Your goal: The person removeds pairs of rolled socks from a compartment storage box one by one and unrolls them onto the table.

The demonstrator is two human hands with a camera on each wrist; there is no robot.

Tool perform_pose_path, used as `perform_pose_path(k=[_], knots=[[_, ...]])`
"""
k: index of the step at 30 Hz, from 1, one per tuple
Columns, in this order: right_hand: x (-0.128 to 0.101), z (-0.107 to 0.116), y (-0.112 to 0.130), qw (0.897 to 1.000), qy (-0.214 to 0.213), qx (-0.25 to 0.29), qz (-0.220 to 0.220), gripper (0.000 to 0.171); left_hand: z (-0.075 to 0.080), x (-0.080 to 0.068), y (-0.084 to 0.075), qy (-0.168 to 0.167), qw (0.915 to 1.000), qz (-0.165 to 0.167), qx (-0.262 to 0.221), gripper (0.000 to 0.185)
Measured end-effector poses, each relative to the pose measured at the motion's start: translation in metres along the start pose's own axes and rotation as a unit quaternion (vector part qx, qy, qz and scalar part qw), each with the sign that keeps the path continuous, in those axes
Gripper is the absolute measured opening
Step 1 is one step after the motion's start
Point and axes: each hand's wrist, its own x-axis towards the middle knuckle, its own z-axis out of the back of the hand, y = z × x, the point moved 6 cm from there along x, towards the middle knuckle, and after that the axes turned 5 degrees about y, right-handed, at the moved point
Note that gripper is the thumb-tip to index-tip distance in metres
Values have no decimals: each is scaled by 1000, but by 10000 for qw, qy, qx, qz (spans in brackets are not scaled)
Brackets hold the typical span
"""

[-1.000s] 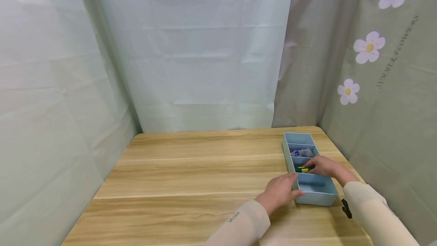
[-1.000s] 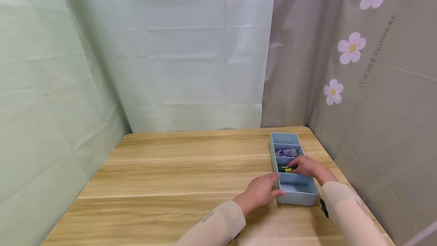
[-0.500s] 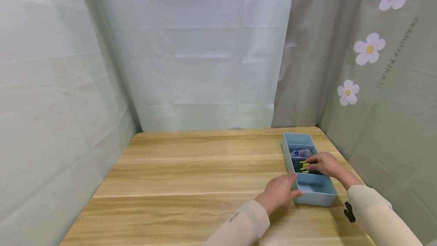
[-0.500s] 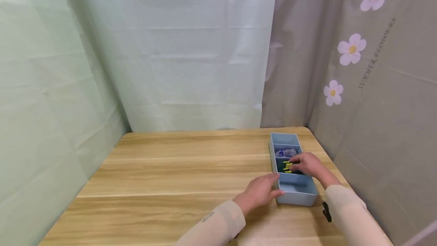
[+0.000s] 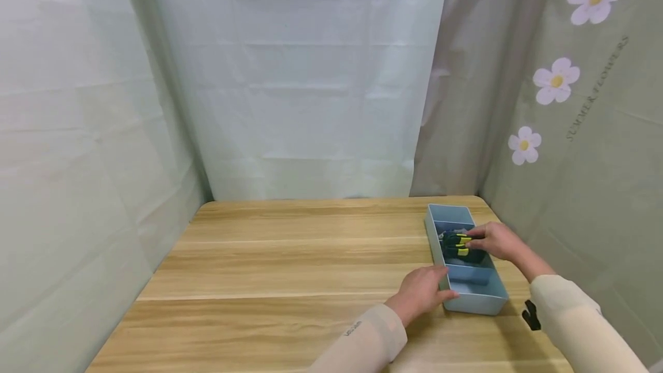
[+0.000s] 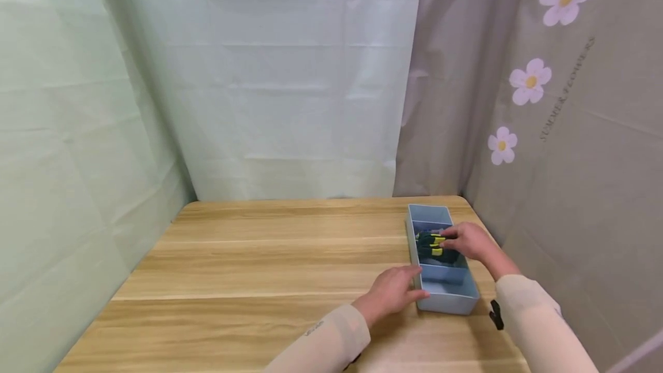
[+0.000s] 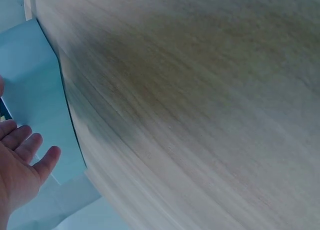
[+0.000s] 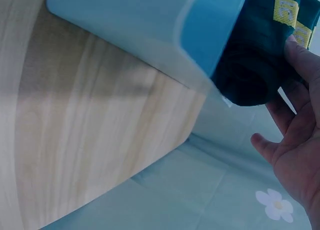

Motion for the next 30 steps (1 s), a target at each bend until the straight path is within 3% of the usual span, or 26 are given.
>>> perform_pose_path(k=[9,17,24,30], knots=[[-1,17,7,9997,-126,178,-67,31,6,-3,6,26,9999,82,-72,48],[5,34,34,9998,-129,67,-125,35,23,-3,40,-55,9957,550,-745,56],[19,32,68,9997,-193,-60,170,30,49,-4,69,-193,9798,937,-1755,74],[32,17,91,9997,160,163,132,31,63,-9,90,-326,9650,998,-2404,87]])
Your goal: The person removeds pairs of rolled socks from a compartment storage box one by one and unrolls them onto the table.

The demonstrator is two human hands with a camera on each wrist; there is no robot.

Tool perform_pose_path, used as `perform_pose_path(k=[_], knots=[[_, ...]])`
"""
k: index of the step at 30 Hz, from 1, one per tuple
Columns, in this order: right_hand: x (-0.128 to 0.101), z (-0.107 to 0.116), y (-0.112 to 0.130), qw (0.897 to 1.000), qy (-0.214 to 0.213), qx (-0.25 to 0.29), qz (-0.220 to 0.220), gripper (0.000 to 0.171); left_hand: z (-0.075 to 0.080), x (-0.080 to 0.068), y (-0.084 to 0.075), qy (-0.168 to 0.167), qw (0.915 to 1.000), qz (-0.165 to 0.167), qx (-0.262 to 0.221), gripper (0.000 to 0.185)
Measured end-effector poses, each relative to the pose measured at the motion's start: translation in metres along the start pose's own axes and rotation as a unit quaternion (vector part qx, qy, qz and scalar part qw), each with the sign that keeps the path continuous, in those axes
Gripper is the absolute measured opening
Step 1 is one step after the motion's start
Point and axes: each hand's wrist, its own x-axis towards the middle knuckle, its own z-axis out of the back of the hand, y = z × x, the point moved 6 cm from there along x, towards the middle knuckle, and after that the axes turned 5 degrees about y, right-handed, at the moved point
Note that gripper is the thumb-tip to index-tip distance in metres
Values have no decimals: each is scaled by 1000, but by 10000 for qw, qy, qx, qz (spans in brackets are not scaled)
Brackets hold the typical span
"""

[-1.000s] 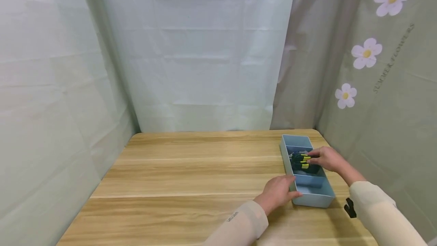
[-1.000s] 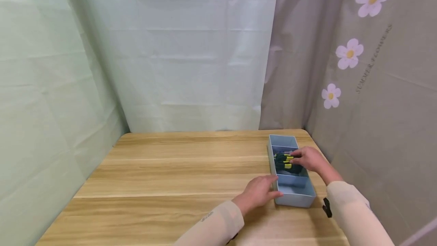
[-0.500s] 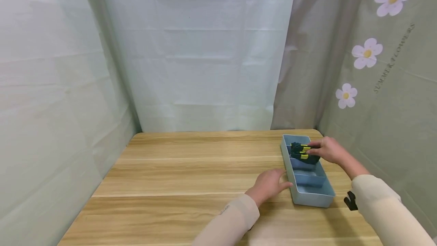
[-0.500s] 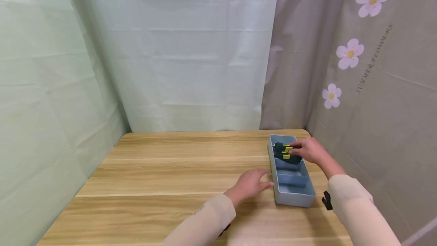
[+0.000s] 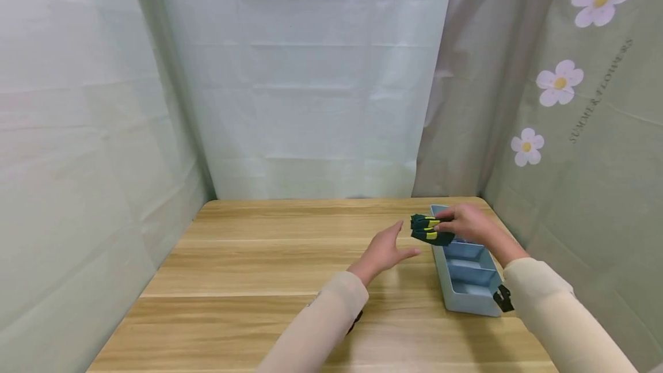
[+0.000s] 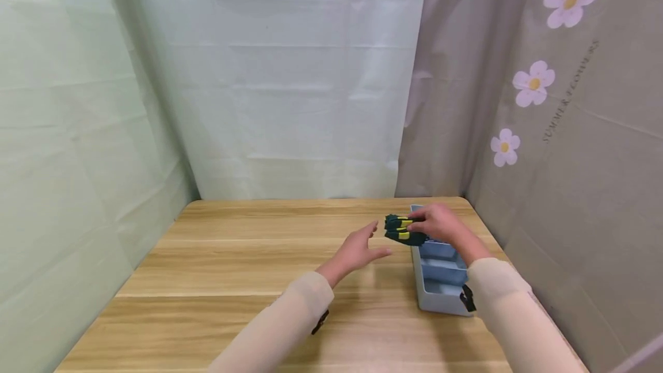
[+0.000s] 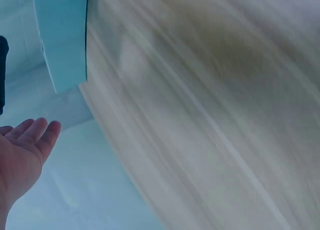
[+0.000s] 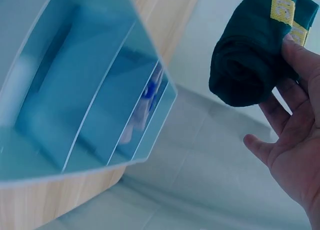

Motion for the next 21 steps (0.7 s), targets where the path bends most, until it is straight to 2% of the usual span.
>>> perform_pose_path(k=[6,11,16,21], knots=[[12,-15,26,9989,179,-142,421,25,15,-6,10,175,9990,-126,-391,88],[21,-29,46,9967,299,-435,619,23,26,-11,17,379,9985,-192,-350,83],[28,-46,59,9962,462,-245,696,20,36,-17,26,583,9973,-332,-298,74],[34,-62,68,9954,528,34,797,18,46,-26,39,659,9954,-200,-665,59]])
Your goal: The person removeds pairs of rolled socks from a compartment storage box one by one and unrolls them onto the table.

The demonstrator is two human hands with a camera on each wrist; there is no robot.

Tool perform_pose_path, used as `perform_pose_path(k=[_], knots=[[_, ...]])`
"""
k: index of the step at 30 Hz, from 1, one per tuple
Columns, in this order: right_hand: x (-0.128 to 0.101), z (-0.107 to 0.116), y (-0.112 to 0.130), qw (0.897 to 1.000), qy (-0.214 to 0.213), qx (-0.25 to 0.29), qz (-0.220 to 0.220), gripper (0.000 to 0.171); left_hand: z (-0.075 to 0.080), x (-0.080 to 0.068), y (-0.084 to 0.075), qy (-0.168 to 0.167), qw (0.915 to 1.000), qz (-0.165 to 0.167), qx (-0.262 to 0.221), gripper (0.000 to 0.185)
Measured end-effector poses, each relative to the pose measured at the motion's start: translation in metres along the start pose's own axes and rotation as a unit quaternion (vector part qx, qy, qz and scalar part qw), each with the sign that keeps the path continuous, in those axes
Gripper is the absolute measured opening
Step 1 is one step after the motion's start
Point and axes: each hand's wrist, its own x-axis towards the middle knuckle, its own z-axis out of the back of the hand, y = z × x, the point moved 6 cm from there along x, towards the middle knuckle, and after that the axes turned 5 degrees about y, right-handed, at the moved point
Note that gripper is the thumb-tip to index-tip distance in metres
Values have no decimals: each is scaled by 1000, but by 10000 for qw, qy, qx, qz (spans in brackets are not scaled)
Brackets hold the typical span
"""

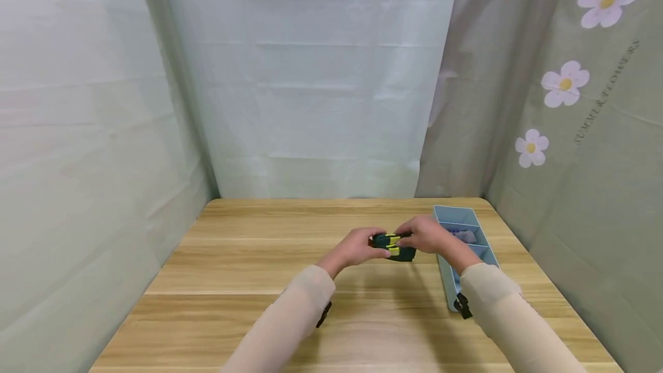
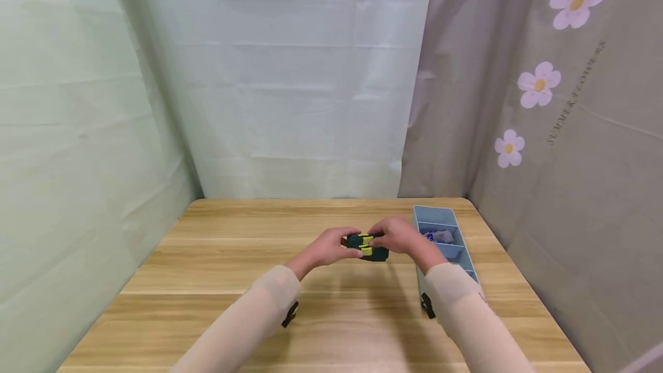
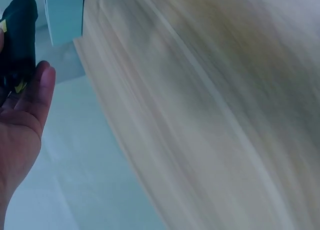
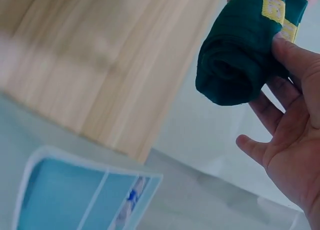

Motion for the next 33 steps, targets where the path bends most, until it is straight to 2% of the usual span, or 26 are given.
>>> perform_pose_path(k=[9,13,17,19,21,25,28,33], knots=[[9,-21,18,9971,-195,737,-9,23,20,-22,24,-373,9963,117,-772,32],[8,-31,20,9930,-181,1141,-257,40,27,-31,33,-344,9963,202,-765,28],[10,-44,20,9905,4,1259,-546,63,32,-39,40,-146,9962,303,-802,30],[13,-51,23,9903,137,1252,-581,69,34,-42,42,-20,9962,319,-810,31],[16,-57,26,9910,239,1208,-530,65,34,-44,43,87,9961,308,-823,31],[21,-63,33,9939,115,977,-496,38,35,-46,43,98,9957,261,-886,31],[21,-63,39,9950,-161,738,-657,25,35,-46,45,-44,9944,247,-1029,35],[21,-62,44,9903,-654,622,-1059,23,35,-45,51,-499,9861,209,-1568,54]])
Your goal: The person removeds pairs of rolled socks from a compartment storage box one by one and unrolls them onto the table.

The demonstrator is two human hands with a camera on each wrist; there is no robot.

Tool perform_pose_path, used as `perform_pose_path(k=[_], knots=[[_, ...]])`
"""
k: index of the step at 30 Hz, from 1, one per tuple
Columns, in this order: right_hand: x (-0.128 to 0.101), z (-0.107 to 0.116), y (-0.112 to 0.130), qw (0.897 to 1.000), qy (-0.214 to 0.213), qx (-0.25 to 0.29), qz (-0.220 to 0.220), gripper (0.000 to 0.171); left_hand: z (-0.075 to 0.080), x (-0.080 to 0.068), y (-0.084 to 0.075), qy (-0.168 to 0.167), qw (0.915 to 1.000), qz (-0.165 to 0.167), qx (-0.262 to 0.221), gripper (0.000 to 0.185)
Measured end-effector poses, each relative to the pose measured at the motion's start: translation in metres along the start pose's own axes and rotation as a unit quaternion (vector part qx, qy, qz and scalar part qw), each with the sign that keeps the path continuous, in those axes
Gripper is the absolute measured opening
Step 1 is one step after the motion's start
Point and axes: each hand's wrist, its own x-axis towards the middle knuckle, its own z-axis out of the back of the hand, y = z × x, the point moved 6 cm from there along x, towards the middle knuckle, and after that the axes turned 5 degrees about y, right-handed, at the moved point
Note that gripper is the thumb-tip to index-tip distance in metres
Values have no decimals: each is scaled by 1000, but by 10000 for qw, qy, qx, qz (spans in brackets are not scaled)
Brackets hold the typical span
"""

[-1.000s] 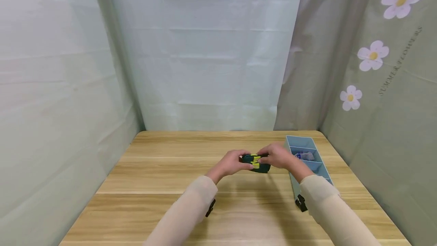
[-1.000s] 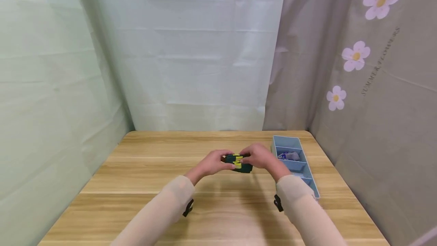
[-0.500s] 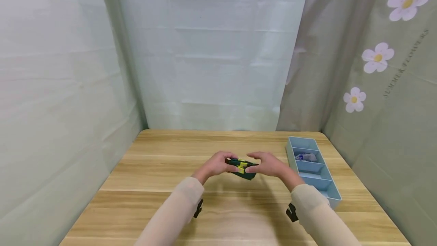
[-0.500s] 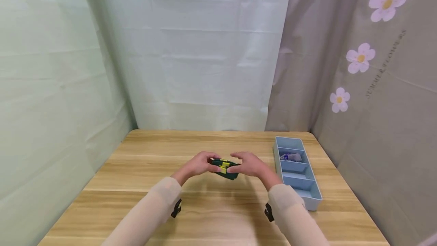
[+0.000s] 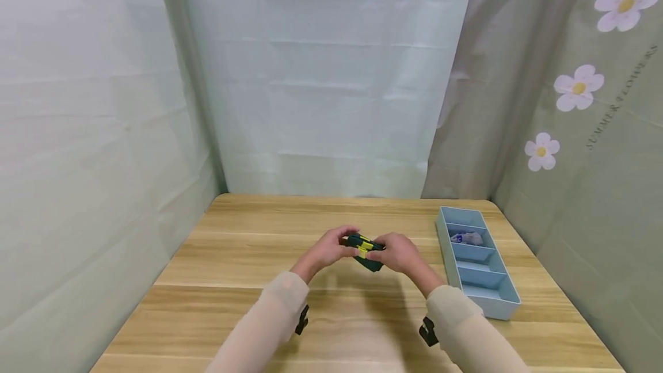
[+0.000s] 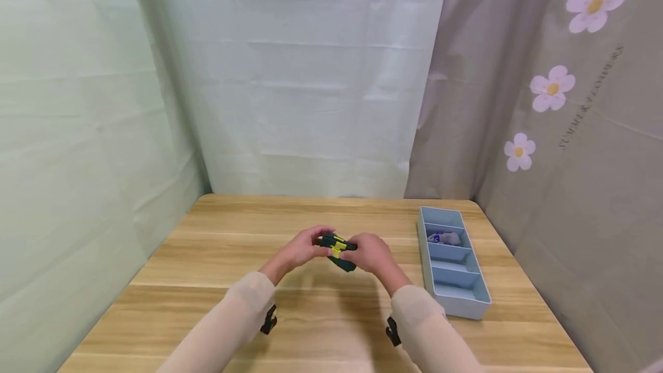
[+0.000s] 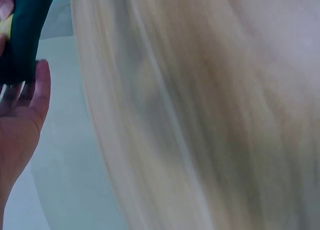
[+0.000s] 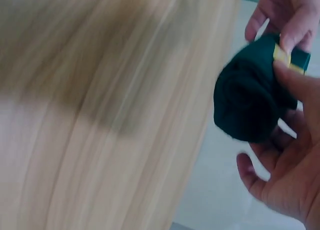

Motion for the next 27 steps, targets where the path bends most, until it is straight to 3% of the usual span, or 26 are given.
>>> perform_pose_path(k=[5,7,10,19,27], knots=[[-2,2,1,9956,-697,109,-617,28,-1,0,11,-612,9956,210,-681,65],[-4,3,1,9921,-930,218,-812,31,-5,0,15,-652,9935,315,-883,60],[-4,3,3,9891,-1097,359,-913,32,-14,-1,20,-438,9928,378,-1049,48],[-2,-3,12,9926,-797,700,-590,26,-16,-3,22,-401,9846,308,-1673,44],[-1,-9,22,9970,-587,475,-141,28,-12,-6,23,-416,9758,346,-2120,42]])
